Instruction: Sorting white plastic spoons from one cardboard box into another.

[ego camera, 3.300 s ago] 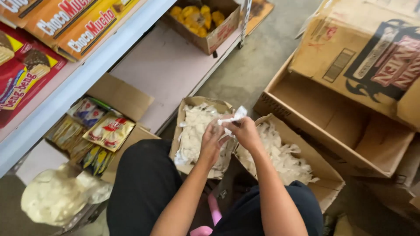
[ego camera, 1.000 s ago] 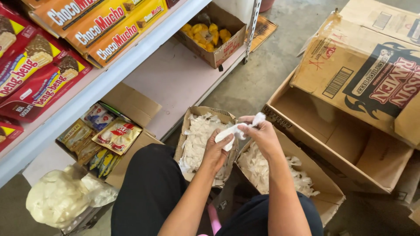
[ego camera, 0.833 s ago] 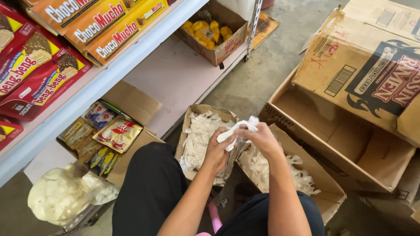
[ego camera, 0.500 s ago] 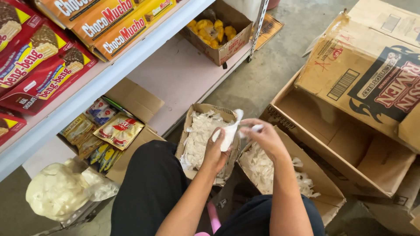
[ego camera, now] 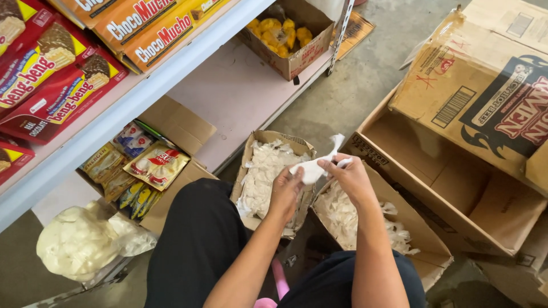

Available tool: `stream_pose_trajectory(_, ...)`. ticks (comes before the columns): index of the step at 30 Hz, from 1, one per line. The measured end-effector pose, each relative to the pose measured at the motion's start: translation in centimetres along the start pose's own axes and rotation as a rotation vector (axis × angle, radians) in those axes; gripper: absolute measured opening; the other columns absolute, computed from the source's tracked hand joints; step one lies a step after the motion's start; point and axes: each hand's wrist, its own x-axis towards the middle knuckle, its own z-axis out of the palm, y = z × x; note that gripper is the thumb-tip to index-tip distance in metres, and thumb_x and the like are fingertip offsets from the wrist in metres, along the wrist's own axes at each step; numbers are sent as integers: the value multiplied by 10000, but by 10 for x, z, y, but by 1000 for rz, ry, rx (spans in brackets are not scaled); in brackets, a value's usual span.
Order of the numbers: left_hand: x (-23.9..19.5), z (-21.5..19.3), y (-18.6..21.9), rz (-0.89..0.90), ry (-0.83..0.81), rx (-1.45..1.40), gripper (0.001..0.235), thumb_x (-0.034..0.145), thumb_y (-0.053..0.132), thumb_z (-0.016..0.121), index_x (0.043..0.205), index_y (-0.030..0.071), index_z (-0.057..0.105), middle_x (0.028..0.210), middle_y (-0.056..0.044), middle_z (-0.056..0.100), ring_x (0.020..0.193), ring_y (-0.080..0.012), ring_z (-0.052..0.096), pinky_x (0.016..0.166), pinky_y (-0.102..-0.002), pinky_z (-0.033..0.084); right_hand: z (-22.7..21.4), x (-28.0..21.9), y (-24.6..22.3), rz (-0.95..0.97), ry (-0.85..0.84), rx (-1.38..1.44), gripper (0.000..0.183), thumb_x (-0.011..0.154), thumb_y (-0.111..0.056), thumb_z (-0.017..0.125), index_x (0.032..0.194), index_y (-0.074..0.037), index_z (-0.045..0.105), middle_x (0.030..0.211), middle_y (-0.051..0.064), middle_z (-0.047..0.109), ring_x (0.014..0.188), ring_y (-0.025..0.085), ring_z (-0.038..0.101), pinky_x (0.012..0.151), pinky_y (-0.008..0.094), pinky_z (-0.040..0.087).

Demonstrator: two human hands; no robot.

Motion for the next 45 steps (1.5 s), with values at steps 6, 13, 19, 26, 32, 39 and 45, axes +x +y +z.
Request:
stream_pose_trajectory(6, 0, 13, -6, 308, 165, 26, 182, 1053, 236, 557, 1052, 68, 627, 976, -38, 678, 866, -93, 613, 772, -255, 539, 9, -1, 6, 54, 17, -140, 218, 894, -209, 831, 908, -4, 756, 733, 16, 704, 623, 73, 591, 551, 238, 467)
stream_pose_trajectory(13, 24, -34, -44, 365, 229, 103, 301, 1124, 223, 615, 922, 2, 587, 822, 0, 578, 738, -60, 488, 648, -260, 462, 5, -6, -8, -67, -25, -60, 126, 864, -153, 783, 958, -72, 767, 771, 7, 727, 618, 66, 597, 544, 251, 484)
stream_pose_trajectory(19, 35, -79, -64, 109, 356, 14, 157, 998, 230, 643, 980, 75, 655, 734, 9, 534, 540, -95, 479, 553, -300, 535, -25, -4, 2, 148, 136, -221, 147, 901, -199, 740, 1004, -97, 768, 801, 27, 758, 645, 112, 641, 567, 259, 533)
stream_pose_trajectory(26, 47, -112, -86, -7, 359, 120, 190, 999, 253, 667, 1025, 66, 688, 833, 1, 607, 590, -86, 556, 615, -300, 588, -62, -14, 31, 169, 269, -686, 349, 840, -233, 842, 1100, -18, 753, 924, 152, 754, 779, 207, 699, 718, 345, 558)
stream_pose_trajectory(32, 74, -164, -134, -38, 403, 204, 198, 964, 245, 723, 1040, 66, 683, 868, -8, 651, 669, -101, 597, 636, -289, 562, -82, -29, 8, -152, 572, -663, 252, 935, 8, 661, 1164, -51, 750, 1041, 94, 773, 875, 176, 741, 773, 316, 592)
stream_pose_trajectory(39, 53, -152, -99, -226, 659, 1230, 552, 858, 293, 805, 1343, 167, 574, 1445, -77, 535, 1322, -319, 488, 1077, -550, 352, -66, -37, -27, -203, 554, -361, 159, 992, 0, 670, 1126, -28, 751, 976, 77, 762, 807, 114, 710, 732, 254, 559)
stream_pose_trajectory(45, 45, -177, -95, -343, 367, 1615, 988, 816, 336, 838, 1581, 137, 245, 1593, -112, 375, 1404, -343, 418, 1093, -504, 400, -62, -32, -25, -245, 472, -526, 166, 977, -39, 709, 1126, -57, 781, 1000, 66, 781, 792, 136, 698, 742, 287, 557)
